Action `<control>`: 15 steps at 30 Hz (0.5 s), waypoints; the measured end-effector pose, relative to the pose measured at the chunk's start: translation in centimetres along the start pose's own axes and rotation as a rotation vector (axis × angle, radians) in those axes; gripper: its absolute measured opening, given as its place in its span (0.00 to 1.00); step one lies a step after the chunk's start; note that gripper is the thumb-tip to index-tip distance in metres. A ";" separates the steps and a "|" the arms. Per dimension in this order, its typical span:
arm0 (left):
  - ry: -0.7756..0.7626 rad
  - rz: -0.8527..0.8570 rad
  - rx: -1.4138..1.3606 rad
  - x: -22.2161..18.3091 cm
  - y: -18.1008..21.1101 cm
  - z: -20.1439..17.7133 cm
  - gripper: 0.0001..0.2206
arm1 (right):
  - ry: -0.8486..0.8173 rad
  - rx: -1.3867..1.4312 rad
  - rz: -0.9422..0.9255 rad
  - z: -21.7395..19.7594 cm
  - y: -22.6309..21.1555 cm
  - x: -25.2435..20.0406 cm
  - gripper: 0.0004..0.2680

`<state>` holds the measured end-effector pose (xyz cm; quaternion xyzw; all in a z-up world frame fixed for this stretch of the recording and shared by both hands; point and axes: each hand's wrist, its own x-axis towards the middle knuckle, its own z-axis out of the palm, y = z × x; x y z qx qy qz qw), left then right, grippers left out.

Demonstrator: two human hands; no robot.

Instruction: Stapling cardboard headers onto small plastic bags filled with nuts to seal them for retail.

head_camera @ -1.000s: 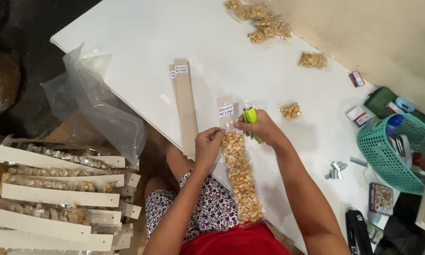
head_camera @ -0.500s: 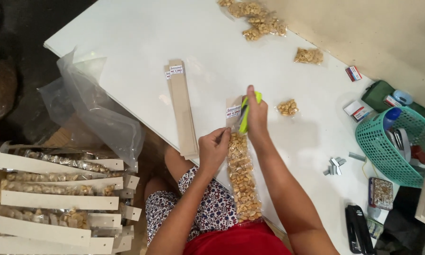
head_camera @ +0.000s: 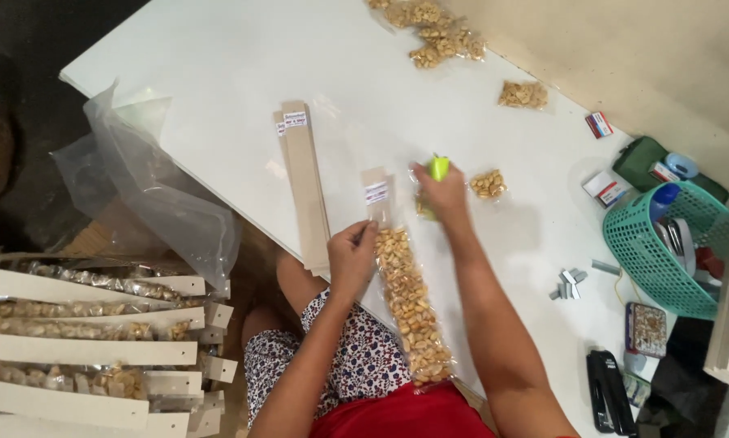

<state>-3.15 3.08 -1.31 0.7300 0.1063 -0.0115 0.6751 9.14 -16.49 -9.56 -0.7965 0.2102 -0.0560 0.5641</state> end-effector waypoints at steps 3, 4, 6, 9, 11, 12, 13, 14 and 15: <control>0.025 -0.151 0.013 1.5 -2.5 -0.8 0.17 | -0.105 -0.668 0.086 -4.6 0.0 -1.1 0.20; 0.031 -0.145 0.010 2.4 -3.7 -0.7 0.17 | -0.106 -0.666 0.077 -5.1 0.6 -1.4 0.20; 0.014 -0.224 0.017 3.8 -6.3 -0.6 0.15 | -0.254 -0.587 0.082 -6.1 1.9 -2.4 0.17; 0.035 -0.236 -0.026 4.4 -6.5 -0.2 0.15 | -0.293 -0.393 0.070 -8.0 -2.6 -5.1 0.10; 0.034 -0.269 -0.083 4.4 -7.8 0.1 0.15 | -0.365 -0.271 0.052 -7.9 -6.6 -7.6 0.08; 0.023 -0.298 -0.140 4.6 -8.3 0.5 0.16 | -0.424 -0.146 0.034 -8.0 -8.6 -8.8 0.07; 0.023 -0.298 -0.138 3.7 -5.3 0.0 0.16 | -0.425 -0.145 0.034 -7.4 -9.4 -9.4 0.07; -0.003 -0.300 -0.243 2.7 -2.2 -0.4 0.18 | -0.499 -0.095 0.033 -7.0 -10.2 -10.0 0.06; -0.029 -0.302 -0.348 1.8 0.8 -0.8 0.20 | -0.574 -0.044 0.033 -6.6 -11.1 -10.6 0.06</control>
